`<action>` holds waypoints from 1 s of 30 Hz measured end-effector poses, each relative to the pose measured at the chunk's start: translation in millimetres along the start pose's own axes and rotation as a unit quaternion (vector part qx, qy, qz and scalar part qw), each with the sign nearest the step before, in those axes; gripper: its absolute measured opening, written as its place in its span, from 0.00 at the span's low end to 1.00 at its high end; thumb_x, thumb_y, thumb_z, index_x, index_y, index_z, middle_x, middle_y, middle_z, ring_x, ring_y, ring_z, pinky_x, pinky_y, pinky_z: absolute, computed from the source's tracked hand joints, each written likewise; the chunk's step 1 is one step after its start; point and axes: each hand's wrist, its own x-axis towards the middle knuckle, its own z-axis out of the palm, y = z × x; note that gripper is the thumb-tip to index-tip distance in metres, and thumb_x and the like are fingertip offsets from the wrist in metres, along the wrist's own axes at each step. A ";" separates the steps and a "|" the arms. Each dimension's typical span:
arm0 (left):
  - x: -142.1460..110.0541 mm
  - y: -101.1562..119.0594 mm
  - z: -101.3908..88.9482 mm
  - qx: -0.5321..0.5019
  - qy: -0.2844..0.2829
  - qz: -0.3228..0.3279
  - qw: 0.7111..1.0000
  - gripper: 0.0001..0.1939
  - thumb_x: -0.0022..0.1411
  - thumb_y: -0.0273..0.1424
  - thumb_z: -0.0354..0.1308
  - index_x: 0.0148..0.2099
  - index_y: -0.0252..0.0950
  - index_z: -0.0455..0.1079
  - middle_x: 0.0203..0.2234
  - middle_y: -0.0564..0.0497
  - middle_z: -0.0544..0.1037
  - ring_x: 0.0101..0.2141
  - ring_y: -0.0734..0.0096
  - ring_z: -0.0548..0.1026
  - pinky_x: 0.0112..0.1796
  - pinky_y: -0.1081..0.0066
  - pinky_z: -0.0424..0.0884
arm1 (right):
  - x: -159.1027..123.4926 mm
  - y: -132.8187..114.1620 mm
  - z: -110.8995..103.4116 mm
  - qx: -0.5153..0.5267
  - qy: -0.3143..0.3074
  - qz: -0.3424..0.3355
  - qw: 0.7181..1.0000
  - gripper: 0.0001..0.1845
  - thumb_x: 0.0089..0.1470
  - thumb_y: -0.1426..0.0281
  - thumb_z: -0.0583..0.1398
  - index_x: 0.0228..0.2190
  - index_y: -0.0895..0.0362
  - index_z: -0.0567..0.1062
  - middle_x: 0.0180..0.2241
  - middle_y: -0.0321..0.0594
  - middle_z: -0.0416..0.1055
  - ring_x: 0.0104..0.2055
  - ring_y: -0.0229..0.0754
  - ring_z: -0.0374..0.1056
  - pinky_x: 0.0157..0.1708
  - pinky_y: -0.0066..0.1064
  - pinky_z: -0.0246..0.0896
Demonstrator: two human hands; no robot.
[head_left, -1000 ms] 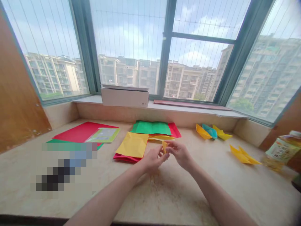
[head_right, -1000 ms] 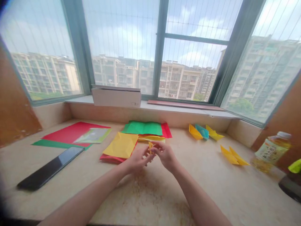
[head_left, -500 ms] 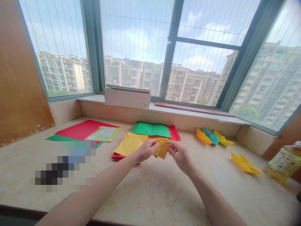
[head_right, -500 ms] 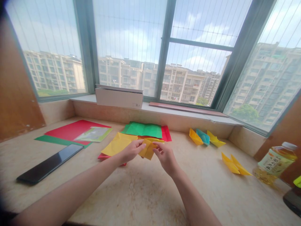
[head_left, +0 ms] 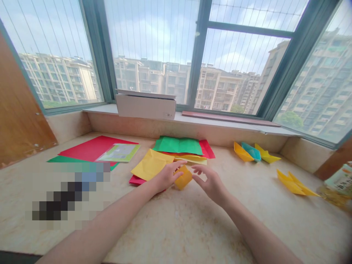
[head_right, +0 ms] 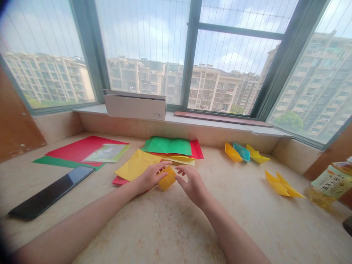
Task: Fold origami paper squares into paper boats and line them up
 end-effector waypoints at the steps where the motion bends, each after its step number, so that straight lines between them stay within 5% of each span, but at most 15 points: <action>1: -0.4 1.0 0.2 -0.002 0.002 0.004 1.000 0.20 0.62 0.27 0.56 0.57 0.39 0.67 0.48 0.47 0.77 0.46 0.63 0.75 0.48 0.63 0.71 | 0.2 1.0 -0.3 -0.009 0.001 -0.006 1.000 0.13 0.57 0.69 0.62 0.45 0.53 0.76 0.40 0.42 0.77 0.40 0.45 0.72 0.44 0.39 0.67; 6: 1.5 5.8 -0.8 0.012 0.006 0.028 1.000 0.08 0.63 0.27 0.56 0.45 0.37 0.71 0.39 0.48 0.78 0.41 0.65 0.75 0.45 0.65 0.71 | -0.1 4.0 0.7 -0.053 -0.051 -0.045 0.996 0.13 0.56 0.71 0.64 0.45 0.52 0.77 0.40 0.42 0.77 0.44 0.48 0.71 0.46 0.41 0.66; 10: 1.3 8.2 -3.0 0.038 -0.003 0.065 0.997 0.07 0.66 0.30 0.54 0.42 0.36 0.73 0.37 0.48 0.77 0.41 0.65 0.75 0.45 0.66 0.71 | -2.1 1.0 2.8 -0.051 -0.073 -0.053 0.995 0.04 0.58 0.74 0.62 0.33 0.53 0.78 0.34 0.39 0.75 0.38 0.44 0.71 0.42 0.38 0.65; 17: 0.8 12.8 -6.5 0.191 0.042 0.072 0.978 0.11 0.66 0.26 0.52 0.45 0.36 0.75 0.51 0.44 0.72 0.53 0.58 0.69 0.55 0.56 0.65 | -0.4 -0.7 0.6 -0.081 -0.096 -0.100 0.987 0.10 0.60 0.71 0.60 0.28 0.53 0.79 0.30 0.40 0.74 0.35 0.44 0.68 0.39 0.38 0.63; 23: 1.0 11.8 -2.2 0.279 -0.083 0.098 0.952 0.11 0.65 0.25 0.53 0.37 0.35 0.77 0.42 0.42 0.78 0.45 0.57 0.72 0.51 0.55 0.66 | 0.1 -4.1 -4.8 -0.058 -0.124 -0.097 0.986 0.09 0.58 0.75 0.60 0.28 0.53 0.79 0.31 0.40 0.77 0.36 0.44 0.70 0.40 0.37 0.64; 30: -2.5 9.9 2.7 0.232 -0.100 0.034 0.967 0.11 0.65 0.27 0.52 0.34 0.35 0.75 0.34 0.44 0.77 0.40 0.61 0.73 0.46 0.63 0.68 | -4.4 -21.6 -10.5 -0.067 -0.225 -0.066 0.970 0.09 0.59 0.67 0.61 0.29 0.52 0.79 0.35 0.39 0.80 0.40 0.44 0.73 0.48 0.41 0.62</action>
